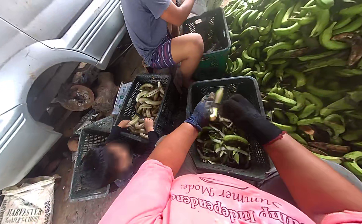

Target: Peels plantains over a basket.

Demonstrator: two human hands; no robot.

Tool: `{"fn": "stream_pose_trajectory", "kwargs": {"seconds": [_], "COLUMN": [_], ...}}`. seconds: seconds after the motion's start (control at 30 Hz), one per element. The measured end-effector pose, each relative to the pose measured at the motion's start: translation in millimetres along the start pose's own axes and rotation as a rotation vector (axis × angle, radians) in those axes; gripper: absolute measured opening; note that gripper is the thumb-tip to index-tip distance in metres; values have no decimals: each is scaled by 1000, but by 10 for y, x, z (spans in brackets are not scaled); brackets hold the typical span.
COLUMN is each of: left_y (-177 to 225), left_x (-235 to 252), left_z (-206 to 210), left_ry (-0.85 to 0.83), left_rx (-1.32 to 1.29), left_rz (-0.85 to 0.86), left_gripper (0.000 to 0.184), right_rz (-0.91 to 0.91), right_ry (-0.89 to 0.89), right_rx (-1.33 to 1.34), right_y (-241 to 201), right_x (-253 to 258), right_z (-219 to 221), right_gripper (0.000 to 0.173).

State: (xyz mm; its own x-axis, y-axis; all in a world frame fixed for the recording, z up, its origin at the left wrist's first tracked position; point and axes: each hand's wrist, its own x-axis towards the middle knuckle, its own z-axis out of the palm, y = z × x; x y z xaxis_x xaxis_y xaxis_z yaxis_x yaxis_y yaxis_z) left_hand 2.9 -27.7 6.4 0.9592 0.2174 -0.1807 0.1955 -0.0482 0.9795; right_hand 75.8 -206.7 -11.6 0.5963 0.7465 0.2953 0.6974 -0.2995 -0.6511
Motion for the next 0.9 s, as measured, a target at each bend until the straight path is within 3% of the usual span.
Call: {"fn": "stream_pose_trajectory", "kwargs": {"seconds": [0.07,0.1,0.17,0.23,0.3,0.47,0.57,0.67,0.73,0.83,0.9], "left_y": [6,6,-29,-87,-93,-86,-47,-24,-37,-48,-46], "left_x": [-43,-58,-76,-54,-10,184,184,88,21,-40,-65], "left_z": [-24,-26,46,50,0,-86,-3,142,165,77,56], "left_ry": [-152,-201,-200,-187,-99,343,417,275,81,-269,-367], "left_rx": [302,300,17,-162,-186,-129,-93,-160,-223,-187,-171], "left_rz": [84,52,-144,-252,-179,117,173,138,58,-140,-271], "left_gripper": [37,39,37,41,39,39,39,41,38,36,37], "right_rz": [51,122,339,468,430,64,12,16,30,219,396], "right_ry": [101,150,216,267,242,83,-1,15,72,148,173], "right_rx": [-173,-242,-282,-161,-14,208,173,45,-64,-198,-196], "right_y": [117,179,257,230,136,-292,-292,-143,12,270,348], "right_x": [61,84,128,137,77,-160,-224,-168,-99,-21,15], "right_z": [-81,-121,-248,-429,-487,-117,56,46,-18,-154,-283], "right_gripper": [24,26,35,44,44,36,38,31,25,26,34]}}
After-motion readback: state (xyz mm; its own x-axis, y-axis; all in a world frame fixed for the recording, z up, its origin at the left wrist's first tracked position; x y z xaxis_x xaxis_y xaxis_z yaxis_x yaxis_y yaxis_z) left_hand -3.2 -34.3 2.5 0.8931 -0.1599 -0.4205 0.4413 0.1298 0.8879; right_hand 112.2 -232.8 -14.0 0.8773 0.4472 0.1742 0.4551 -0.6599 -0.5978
